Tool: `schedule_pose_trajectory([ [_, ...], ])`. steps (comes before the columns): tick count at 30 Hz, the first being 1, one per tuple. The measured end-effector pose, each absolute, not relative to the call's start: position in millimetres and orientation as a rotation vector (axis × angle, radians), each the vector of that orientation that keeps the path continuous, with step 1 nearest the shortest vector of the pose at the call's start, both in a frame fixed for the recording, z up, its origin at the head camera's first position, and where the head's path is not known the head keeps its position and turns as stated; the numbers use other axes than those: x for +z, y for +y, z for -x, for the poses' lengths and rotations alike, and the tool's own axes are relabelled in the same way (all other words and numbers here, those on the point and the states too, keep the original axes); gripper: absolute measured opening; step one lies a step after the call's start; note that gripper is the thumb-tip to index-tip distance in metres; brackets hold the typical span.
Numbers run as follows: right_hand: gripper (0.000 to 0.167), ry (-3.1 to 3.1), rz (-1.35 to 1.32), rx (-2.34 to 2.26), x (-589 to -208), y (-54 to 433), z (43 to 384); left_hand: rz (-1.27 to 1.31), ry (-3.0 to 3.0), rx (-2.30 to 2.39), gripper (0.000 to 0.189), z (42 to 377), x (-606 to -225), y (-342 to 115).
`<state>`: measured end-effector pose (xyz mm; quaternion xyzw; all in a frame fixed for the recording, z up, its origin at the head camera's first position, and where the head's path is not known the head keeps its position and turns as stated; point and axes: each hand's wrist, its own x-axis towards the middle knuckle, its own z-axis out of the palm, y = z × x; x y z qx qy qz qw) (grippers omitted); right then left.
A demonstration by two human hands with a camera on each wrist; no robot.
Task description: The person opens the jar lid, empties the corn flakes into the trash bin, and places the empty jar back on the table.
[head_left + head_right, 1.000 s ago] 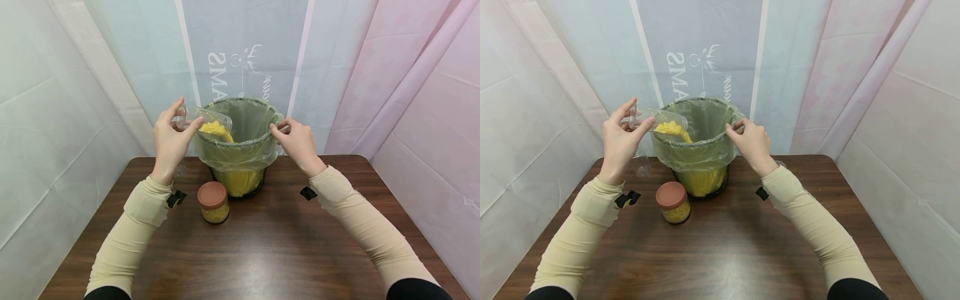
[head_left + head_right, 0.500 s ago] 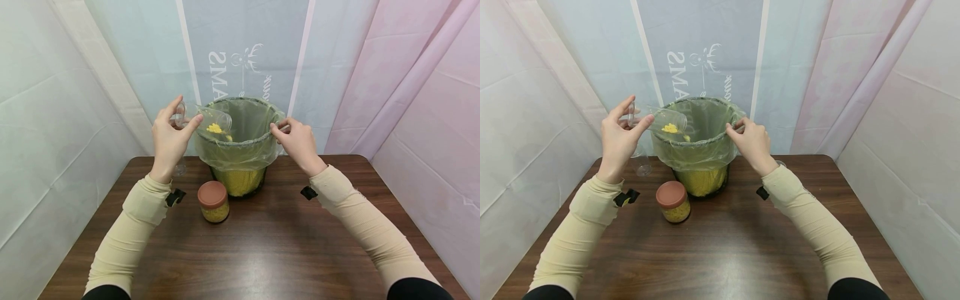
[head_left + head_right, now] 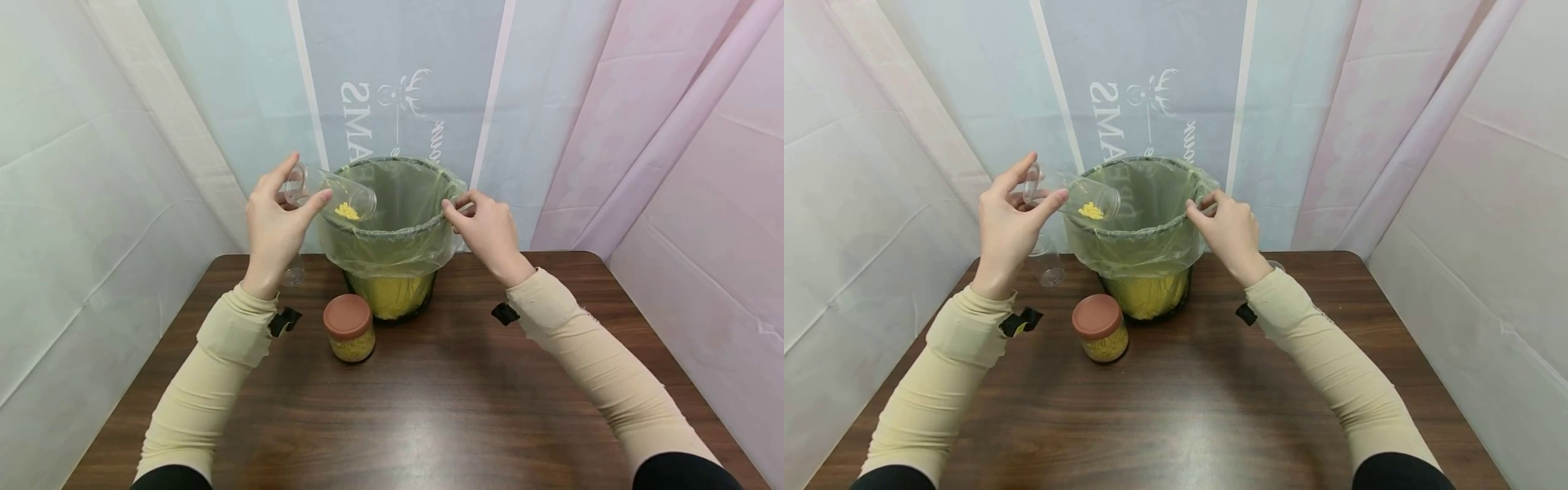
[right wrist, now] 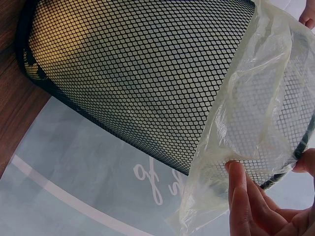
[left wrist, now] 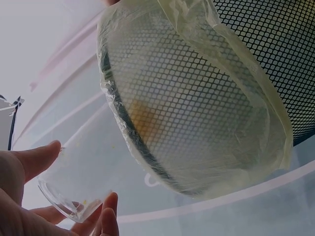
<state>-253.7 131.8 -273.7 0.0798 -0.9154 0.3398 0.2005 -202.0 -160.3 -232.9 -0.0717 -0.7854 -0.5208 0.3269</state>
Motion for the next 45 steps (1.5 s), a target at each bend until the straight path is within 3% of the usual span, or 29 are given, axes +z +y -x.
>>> schedule_pose_trajectory([
  [21,0.043,-2.563,-0.214,0.955,-274,132,253,0.418,-2.089,-1.23,0.066,202,-228,-151],
  [45,0.041,-2.563,-0.219,0.963,-274,131,253,0.953,-2.037,-0.973,0.062,203,-227,-145],
])
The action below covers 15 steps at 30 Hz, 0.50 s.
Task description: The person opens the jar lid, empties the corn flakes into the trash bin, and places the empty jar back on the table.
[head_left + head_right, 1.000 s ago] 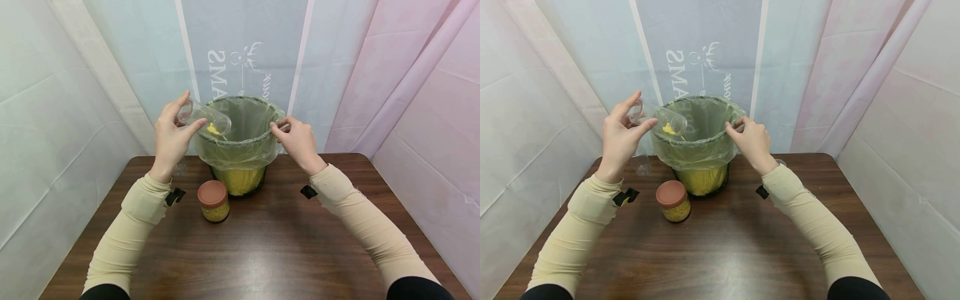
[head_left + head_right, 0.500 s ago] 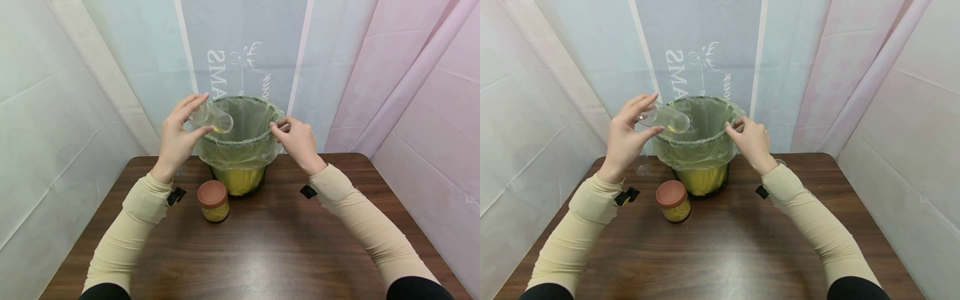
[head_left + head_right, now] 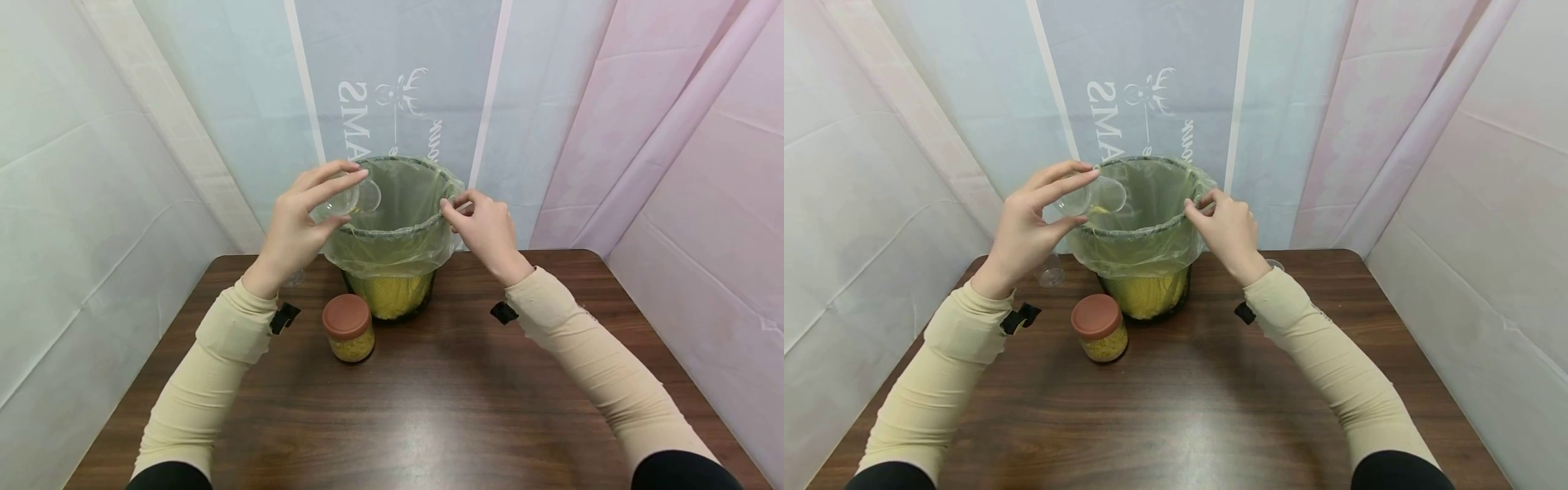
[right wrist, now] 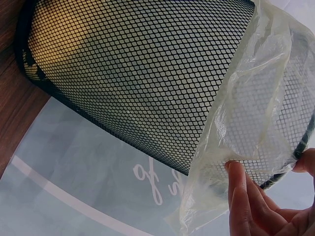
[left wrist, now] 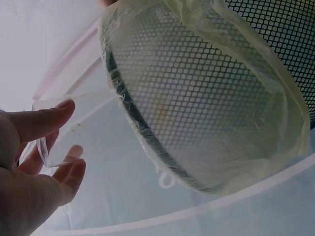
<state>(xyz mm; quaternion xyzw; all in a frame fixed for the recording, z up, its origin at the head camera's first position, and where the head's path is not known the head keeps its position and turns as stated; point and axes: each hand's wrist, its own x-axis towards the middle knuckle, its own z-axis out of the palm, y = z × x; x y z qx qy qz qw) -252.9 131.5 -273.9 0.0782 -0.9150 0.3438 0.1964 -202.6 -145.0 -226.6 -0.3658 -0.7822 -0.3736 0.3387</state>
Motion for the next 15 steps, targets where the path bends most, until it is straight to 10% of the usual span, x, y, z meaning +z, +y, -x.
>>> schedule_pose_trajectory([
  [15,0.046,-2.564,-0.232,0.962,-274,132,253,0.343,-2.106,-1.218,0.067,226,-230,-155],
])
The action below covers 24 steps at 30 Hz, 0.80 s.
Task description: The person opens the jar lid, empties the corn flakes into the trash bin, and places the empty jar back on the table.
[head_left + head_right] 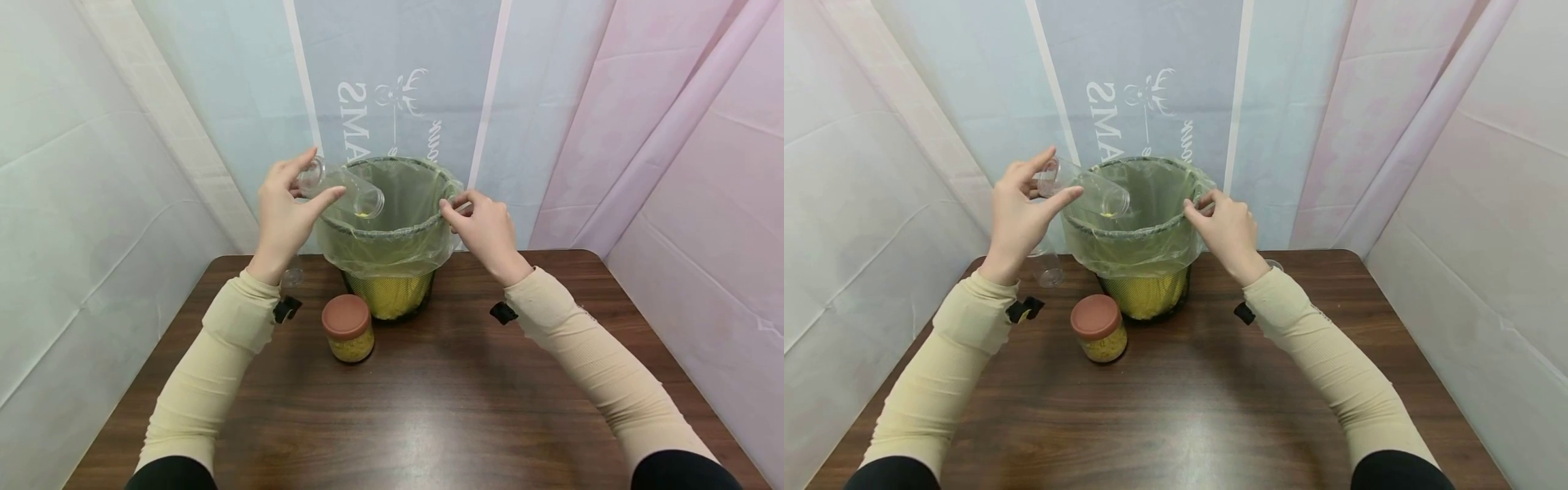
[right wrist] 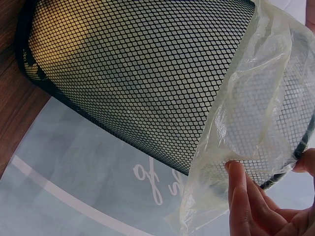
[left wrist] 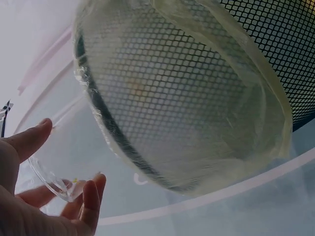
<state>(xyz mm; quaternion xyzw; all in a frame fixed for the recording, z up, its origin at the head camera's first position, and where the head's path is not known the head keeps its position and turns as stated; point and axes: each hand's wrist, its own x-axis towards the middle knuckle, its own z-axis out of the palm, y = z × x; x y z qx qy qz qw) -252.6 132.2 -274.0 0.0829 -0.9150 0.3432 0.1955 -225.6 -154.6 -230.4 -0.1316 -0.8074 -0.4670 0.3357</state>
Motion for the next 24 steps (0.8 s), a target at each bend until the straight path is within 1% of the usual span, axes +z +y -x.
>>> schedule_pose_trajectory([
  [5,0.046,-2.555,-0.238,0.961,-274,132,253,0.124,-2.155,-1.286,0.066,231,-232,-159],
  [10,0.044,-2.554,-0.234,0.97,-274,132,253,0.046,-2.172,-1.332,0.068,233,-230,-160],
  [16,0.042,-2.557,-0.233,0.959,-273,132,253,0.066,-2.248,-1.251,0.068,233,-225,-158],
  [20,0.043,-2.561,-0.237,0.959,-274,133,253,0.161,-2.295,-1.147,0.065,230,-220,-152],
  [24,0.042,-2.561,-0.238,0.974,-274,132,253,0.255,-2.326,-1.006,0.066,228,-214,-143],
])
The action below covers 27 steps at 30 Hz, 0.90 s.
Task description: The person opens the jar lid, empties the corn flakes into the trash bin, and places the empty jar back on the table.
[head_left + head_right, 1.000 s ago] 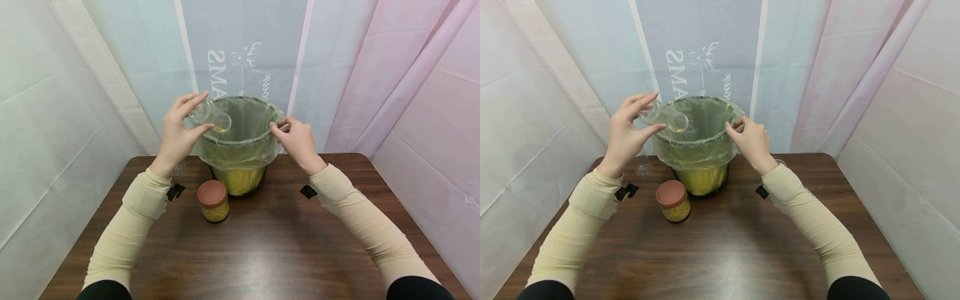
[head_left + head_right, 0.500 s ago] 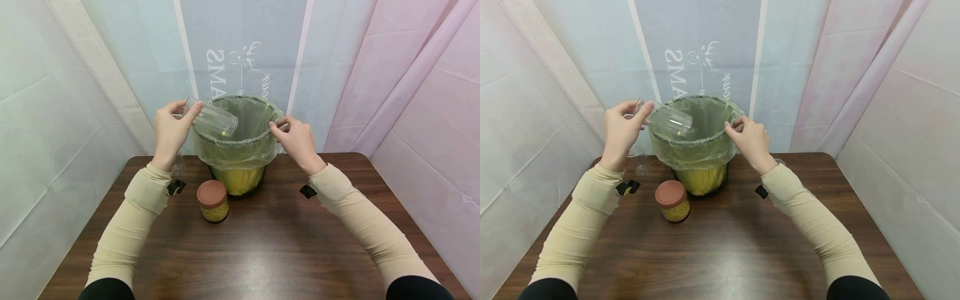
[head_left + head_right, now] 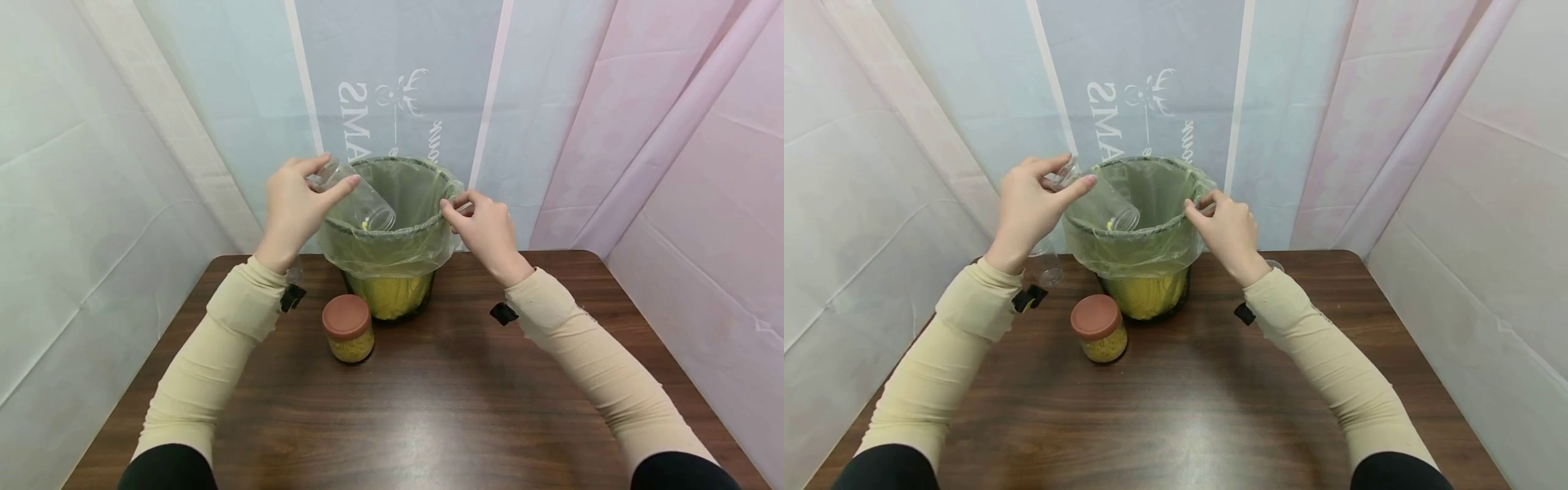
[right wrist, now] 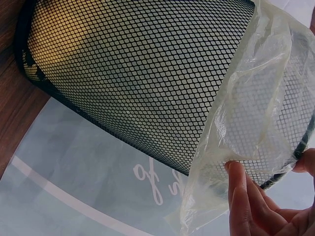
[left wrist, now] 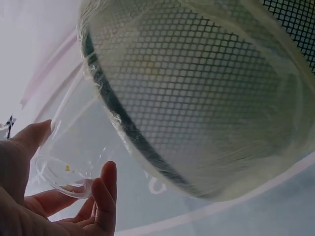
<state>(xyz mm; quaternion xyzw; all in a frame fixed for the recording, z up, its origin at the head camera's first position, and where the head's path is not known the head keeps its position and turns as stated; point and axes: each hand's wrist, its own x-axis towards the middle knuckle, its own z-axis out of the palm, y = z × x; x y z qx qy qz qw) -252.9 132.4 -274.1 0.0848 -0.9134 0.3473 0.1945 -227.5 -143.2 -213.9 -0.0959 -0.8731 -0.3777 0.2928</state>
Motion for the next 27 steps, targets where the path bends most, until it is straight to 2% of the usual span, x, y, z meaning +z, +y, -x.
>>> schedule_pose_trajectory([
  [15,0.046,-2.555,-0.242,0.967,-274,133,253,0.756,-2.27,-0.541,0.061,223,-206,-122],
  [21,0.045,-2.556,-0.243,0.966,-274,132,253,0.778,-2.2,-0.563,0.06,223,-206,-123],
  [27,0.041,-2.553,-0.243,0.972,-274,132,254,0.649,-2.217,-0.634,0.059,226,-205,-127],
])
